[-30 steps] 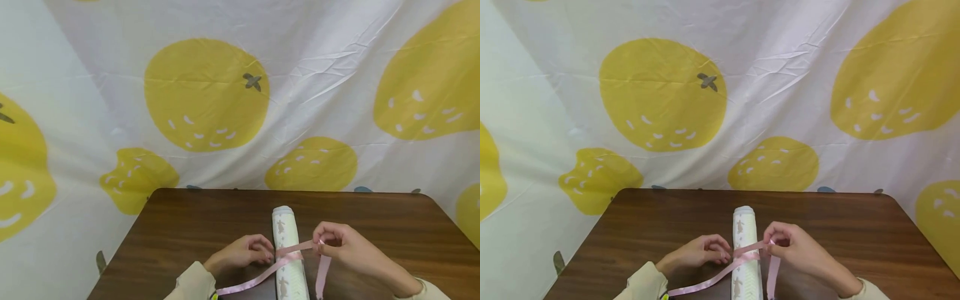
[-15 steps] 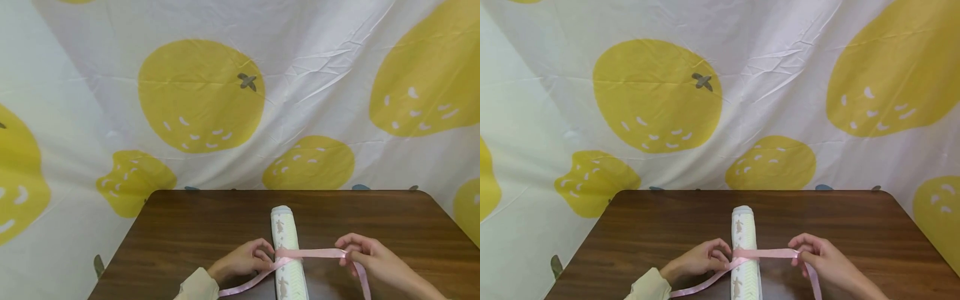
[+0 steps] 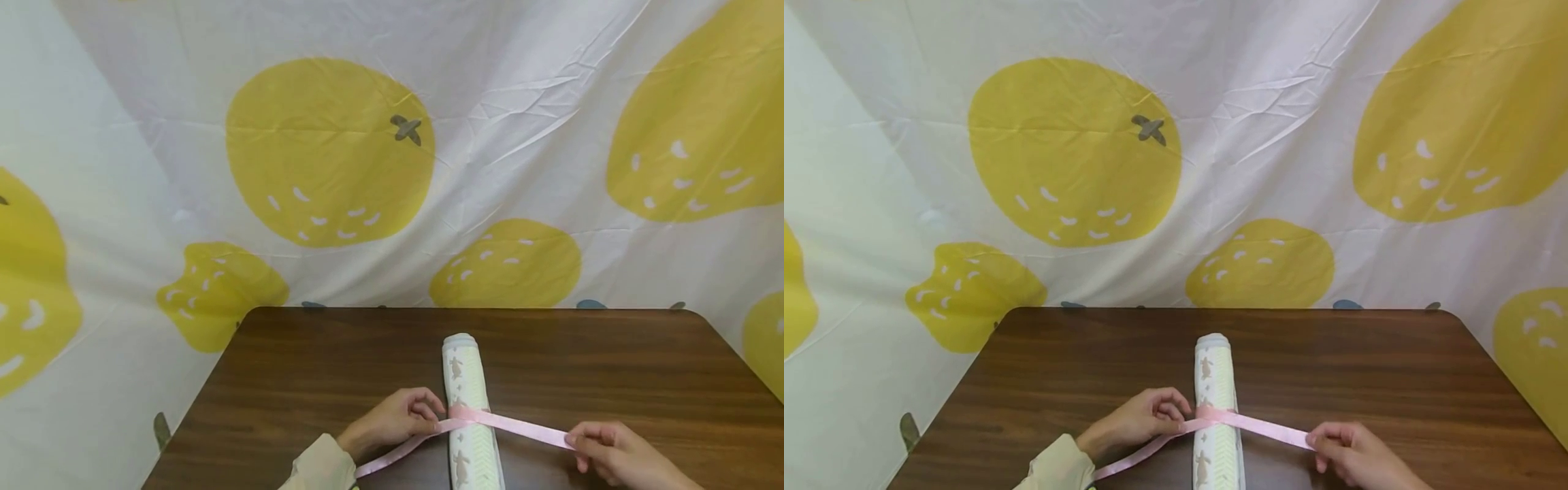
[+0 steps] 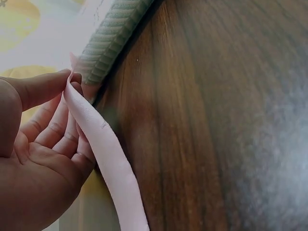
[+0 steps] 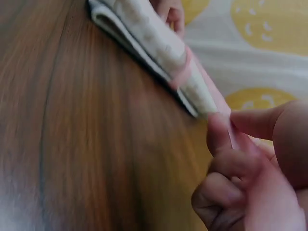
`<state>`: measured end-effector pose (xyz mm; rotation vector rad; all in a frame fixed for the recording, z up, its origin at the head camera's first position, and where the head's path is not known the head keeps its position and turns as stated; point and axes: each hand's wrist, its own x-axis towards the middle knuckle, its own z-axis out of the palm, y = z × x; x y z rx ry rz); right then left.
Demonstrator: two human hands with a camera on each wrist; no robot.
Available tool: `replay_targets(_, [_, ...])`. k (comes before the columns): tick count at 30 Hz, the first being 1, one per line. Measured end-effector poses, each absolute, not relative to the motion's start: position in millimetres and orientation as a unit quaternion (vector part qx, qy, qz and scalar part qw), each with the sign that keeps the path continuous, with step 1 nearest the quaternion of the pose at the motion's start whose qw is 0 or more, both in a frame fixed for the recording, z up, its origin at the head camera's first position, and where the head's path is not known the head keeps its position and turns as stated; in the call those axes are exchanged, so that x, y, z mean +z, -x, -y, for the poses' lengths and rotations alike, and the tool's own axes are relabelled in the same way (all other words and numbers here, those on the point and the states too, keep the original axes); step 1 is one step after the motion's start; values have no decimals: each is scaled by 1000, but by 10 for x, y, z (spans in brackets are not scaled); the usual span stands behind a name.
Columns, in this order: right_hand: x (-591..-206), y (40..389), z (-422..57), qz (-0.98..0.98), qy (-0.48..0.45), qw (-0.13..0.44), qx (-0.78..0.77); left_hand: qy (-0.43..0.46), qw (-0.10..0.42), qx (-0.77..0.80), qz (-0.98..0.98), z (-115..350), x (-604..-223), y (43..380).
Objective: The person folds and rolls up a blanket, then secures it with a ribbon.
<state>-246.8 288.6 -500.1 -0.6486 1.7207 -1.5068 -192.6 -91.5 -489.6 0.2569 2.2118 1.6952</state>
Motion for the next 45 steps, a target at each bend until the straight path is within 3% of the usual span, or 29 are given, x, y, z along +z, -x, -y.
replay_targets(7, [-5132, 2480, -2960, -696, 261, 370, -558, -83, 176, 596, -779, 935, -4885, 1932])
replay_targets(21, [-5006, 2479, -2997, -823, 346, 248, -375, -95, 128, 541, -826, 921, -4817, 1974])
replay_targets(32, [-4782, 2419, -2442, -818, 413, 107, -385, -171, -27, 405, -898, 656, -4756, 1948])
replay_targets(37, [-4746, 2439, -2050, -790, 439, 11, -427, -230, -59, 339, -911, 541, -4785, 1978])
replay_targets(45, [-4801, 2546, -1768, -785, 420, 49, -453, -226, -52, 331, -915, 503, -4805, 2014])
